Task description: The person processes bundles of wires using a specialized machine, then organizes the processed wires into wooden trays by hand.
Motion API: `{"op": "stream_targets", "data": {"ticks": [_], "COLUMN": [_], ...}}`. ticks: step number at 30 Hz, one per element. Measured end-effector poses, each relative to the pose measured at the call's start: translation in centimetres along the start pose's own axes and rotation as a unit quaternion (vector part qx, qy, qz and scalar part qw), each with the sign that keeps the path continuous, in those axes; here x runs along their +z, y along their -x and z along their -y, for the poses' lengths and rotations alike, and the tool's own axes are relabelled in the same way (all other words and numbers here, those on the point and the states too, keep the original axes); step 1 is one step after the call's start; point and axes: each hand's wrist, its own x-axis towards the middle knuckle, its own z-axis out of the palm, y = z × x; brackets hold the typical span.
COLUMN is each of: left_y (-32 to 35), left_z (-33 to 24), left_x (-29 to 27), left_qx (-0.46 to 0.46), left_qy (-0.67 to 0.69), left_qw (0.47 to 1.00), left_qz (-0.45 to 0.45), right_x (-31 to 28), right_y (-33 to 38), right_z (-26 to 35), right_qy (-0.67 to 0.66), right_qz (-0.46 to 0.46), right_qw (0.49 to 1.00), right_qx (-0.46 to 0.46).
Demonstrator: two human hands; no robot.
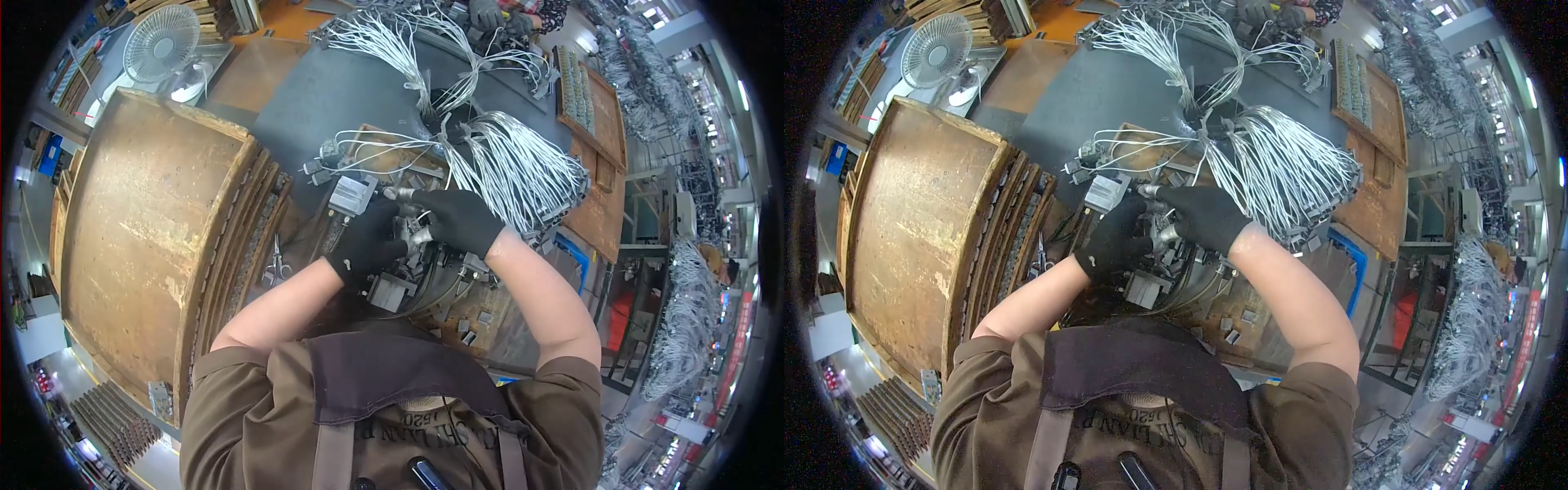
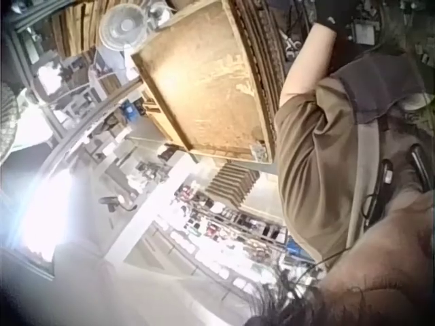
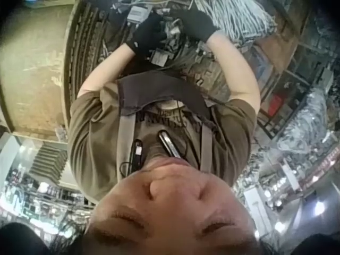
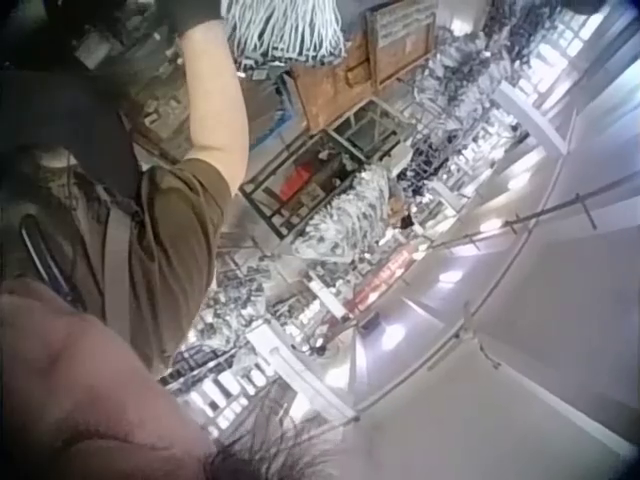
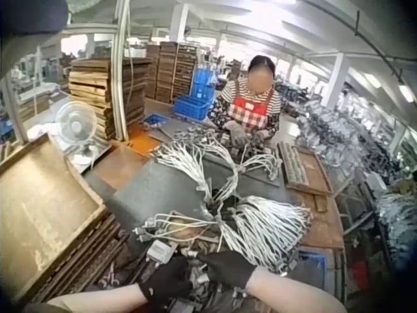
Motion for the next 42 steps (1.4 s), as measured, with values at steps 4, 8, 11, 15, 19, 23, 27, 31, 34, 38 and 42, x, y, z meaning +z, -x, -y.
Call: {"op": "stream_targets", "data": {"ticks": [4, 8, 11, 15, 19, 23, 27, 31, 34, 38, 42], "left_y": [-1.1, -2.2, -1.9, -1.0, -0.7, -0.1, 0.7, 0.9, 0.3, -1.1, -1.7], "left_z": [1.0, 1.3, 1.2, 0.8, -0.4, -1.4, -1.2, -0.2, 0.1, 0.5, 1.3], "left_x": [0.4, 0.0, -0.3, 0.1, 1.1, 1.8, 1.1, 0.9, 1.4, 2.2, 2.8], "left_qx": [-0.077, -0.132, -0.145, -0.213, -0.215, -0.212, 0.072, -0.011, -0.045, -0.061, -0.062], "left_qy": [0.096, 0.077, 0.05, 0.122, 0.178, 0.161, -0.151, -0.203, -0.236, -0.206, -0.18], "left_qw": [0.992, 0.987, 0.987, 0.969, 0.958, 0.962, 0.986, 0.978, 0.968, 0.976, 0.981], "left_qz": [-0.019, 0.046, 0.058, 0.036, 0.058, 0.052, 0.025, 0.038, 0.075, 0.045, 0.026], "right_x": [1.0, 1.5, 0.7, -0.2, 2.2, 4.7, 5.8, 6.5, 6.9, 7.2, 7.8], "right_y": [-0.6, -0.6, 0.5, 2.5, 3.3, 3.9, 4.1, 3.3, 1.8, 1.1, 2.2], "right_z": [0.1, 0.3, 0.6, 0.7, 1.4, 0.9, -0.3, -0.9, -1.0, -1.2, -1.6], "right_qy": [-0.017, 0.032, 0.036, 0.051, 0.038, 0.062, 0.135, 0.096, 0.064, 0.071, 0.088], "right_qz": [-0.017, -0.033, -0.141, -0.166, -0.049, -0.119, -0.096, -0.091, -0.052, -0.077, -0.209], "right_qw": [0.999, 0.998, 0.989, 0.984, 0.998, 0.99, 0.986, 0.989, 0.992, 0.985, 0.964], "right_qx": [0.035, 0.052, -0.007, 0.024, 0.031, 0.048, 0.032, 0.065, 0.099, 0.137, 0.135]}}
